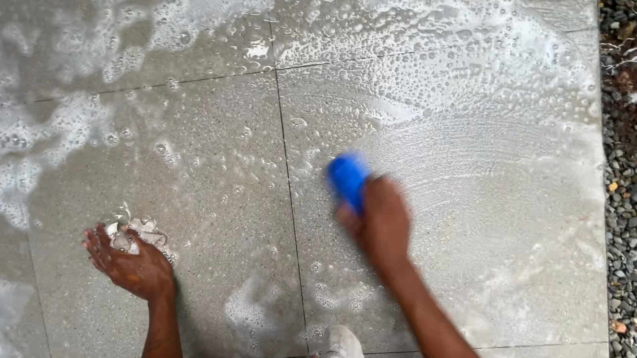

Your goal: The person scrubs the tiled floor by hand using a small blue brush and a cloth with soapy water.

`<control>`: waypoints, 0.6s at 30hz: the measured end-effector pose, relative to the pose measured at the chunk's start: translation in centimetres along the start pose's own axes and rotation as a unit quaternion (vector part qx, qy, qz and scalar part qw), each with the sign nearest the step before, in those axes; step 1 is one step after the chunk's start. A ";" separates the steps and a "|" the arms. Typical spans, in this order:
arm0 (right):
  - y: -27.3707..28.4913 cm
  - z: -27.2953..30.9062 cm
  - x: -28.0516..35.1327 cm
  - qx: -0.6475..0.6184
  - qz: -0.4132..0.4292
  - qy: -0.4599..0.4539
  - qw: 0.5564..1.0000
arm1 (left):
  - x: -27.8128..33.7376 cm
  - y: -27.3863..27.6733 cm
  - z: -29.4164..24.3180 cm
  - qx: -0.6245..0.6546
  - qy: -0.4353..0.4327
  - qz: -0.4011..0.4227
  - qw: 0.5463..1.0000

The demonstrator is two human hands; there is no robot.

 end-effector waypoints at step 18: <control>-5.1 6.2 -0.8 0.039 0.127 0.088 0.987 | -0.4 0.4 -0.7 0.062 -0.042 -0.039 0.996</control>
Point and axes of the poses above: each hand's wrist, its own x-axis away from the middle knuckle, its own y-axis out of the back of the hand, z = x × y, the point moved 10 cm from there along -x, towards the middle knuckle, and after that the axes turned 15 degrees about -y, right-handed, at the moved point
